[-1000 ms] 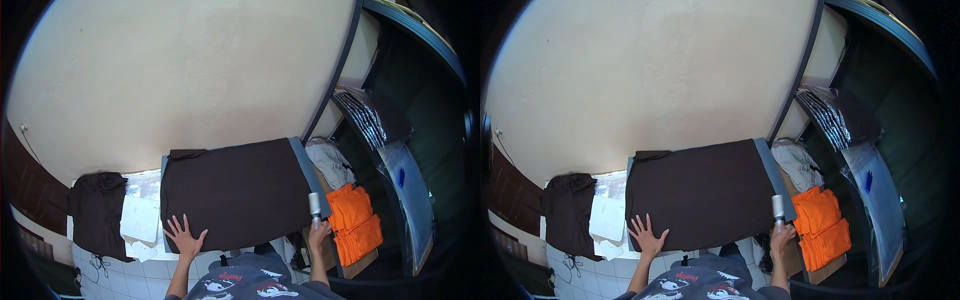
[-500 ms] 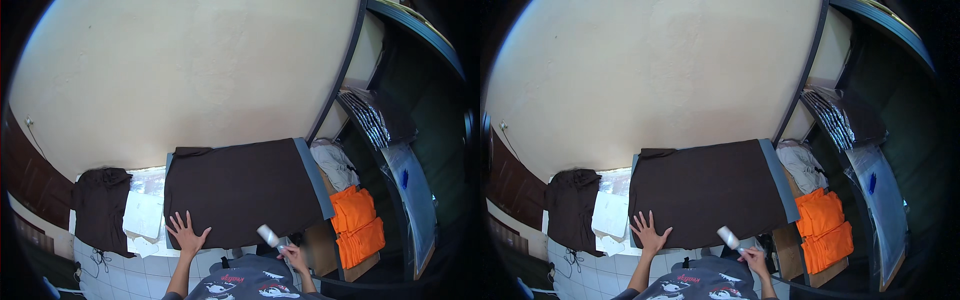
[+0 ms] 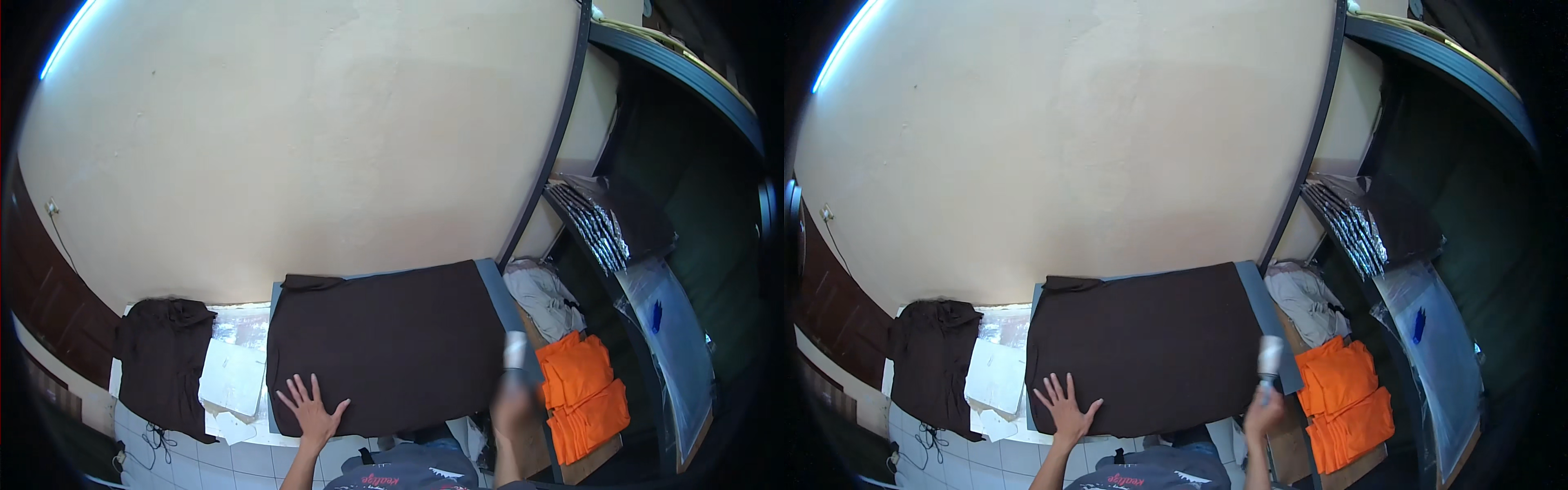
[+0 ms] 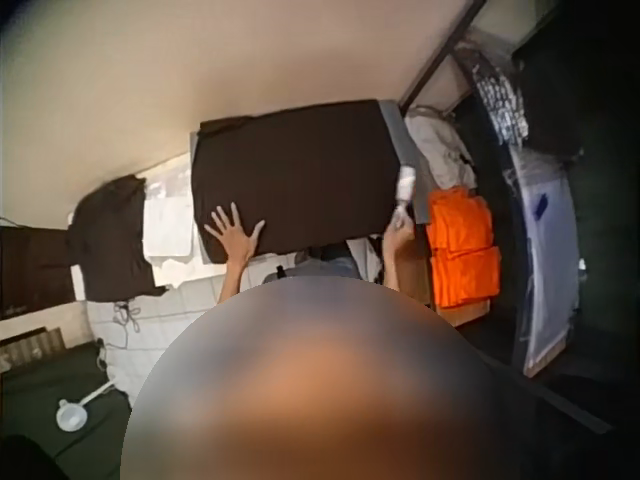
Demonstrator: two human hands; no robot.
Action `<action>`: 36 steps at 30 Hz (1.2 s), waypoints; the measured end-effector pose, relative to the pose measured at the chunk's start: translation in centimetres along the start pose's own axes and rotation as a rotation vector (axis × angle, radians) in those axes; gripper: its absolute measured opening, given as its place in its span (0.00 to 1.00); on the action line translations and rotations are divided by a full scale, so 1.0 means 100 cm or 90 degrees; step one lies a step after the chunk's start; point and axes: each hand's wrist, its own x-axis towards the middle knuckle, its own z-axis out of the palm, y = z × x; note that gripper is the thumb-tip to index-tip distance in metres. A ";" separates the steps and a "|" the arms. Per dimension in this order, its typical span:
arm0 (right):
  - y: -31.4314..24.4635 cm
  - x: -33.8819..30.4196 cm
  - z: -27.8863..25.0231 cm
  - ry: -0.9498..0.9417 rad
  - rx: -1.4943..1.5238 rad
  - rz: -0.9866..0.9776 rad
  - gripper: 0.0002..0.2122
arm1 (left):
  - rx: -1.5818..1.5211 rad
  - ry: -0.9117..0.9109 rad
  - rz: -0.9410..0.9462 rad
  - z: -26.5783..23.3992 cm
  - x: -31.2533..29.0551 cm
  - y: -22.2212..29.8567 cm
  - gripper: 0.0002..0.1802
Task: Cleaning a garment with a lint roller and aligning a design film on it for printing.
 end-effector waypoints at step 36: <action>-0.139 0.010 0.250 -0.332 -0.030 -0.289 0.10 | -0.013 0.105 0.102 0.102 0.279 0.084 0.40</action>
